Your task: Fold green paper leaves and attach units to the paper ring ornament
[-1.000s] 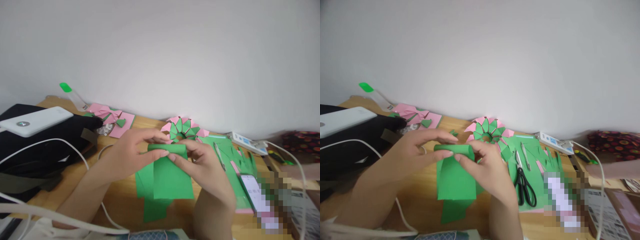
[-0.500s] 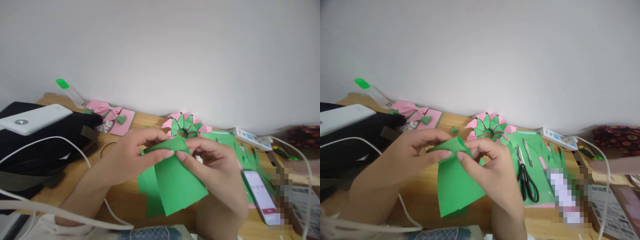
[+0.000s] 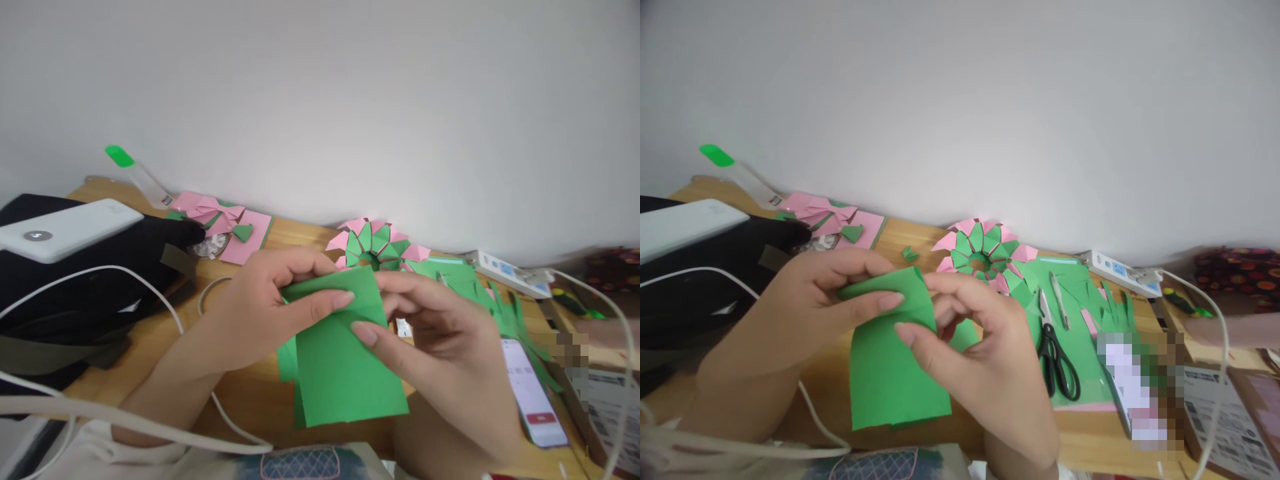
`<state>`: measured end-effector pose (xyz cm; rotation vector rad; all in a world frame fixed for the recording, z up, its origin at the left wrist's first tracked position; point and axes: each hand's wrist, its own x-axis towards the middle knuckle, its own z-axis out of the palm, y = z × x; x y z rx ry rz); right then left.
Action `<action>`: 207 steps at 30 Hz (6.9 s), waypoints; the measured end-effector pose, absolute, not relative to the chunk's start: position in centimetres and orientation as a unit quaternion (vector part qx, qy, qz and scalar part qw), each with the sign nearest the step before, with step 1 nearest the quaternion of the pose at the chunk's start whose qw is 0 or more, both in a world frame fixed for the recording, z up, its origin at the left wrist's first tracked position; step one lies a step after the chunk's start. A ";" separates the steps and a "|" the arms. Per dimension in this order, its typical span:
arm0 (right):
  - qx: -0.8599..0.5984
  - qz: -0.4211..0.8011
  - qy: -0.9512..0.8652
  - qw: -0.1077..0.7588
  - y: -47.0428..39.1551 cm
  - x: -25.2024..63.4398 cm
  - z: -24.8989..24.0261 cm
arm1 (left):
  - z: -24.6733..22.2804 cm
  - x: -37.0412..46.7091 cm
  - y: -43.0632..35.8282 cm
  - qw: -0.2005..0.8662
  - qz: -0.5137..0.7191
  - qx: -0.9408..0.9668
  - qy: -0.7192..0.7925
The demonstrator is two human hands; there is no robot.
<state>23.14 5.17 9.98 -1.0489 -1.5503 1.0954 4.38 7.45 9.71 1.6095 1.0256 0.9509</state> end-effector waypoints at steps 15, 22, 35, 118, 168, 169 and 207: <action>-0.436 0.503 -0.576 0.474 4.8 23.1 10.5 | 9.9 4.2 7.6 0.472 0.408 0.658 0.421; -0.426 0.518 -0.583 0.457 4.7 24.0 10.9 | 9.9 4.1 7.6 0.464 0.393 0.669 0.427; -0.427 0.524 -0.587 0.445 4.9 24.1 11.3 | 10.1 4.1 7.5 0.451 0.390 0.676 0.433; -0.429 0.277 -0.728 0.457 7.0 23.9 9.3 | 9.0 5.3 7.8 0.310 0.466 0.722 0.406; -0.460 0.330 -0.661 0.493 7.4 23.7 8.9 | 8.5 4.6 8.5 0.463 0.440 0.651 0.410; -0.462 0.326 -0.665 0.488 7.5 23.7 8.8 | 8.5 4.5 8.5 0.451 0.438 0.658 0.415; -0.463 0.401 -0.618 0.493 7.3 20.9 7.2 | 7.1 6.5 8.7 0.542 0.497 0.563 0.376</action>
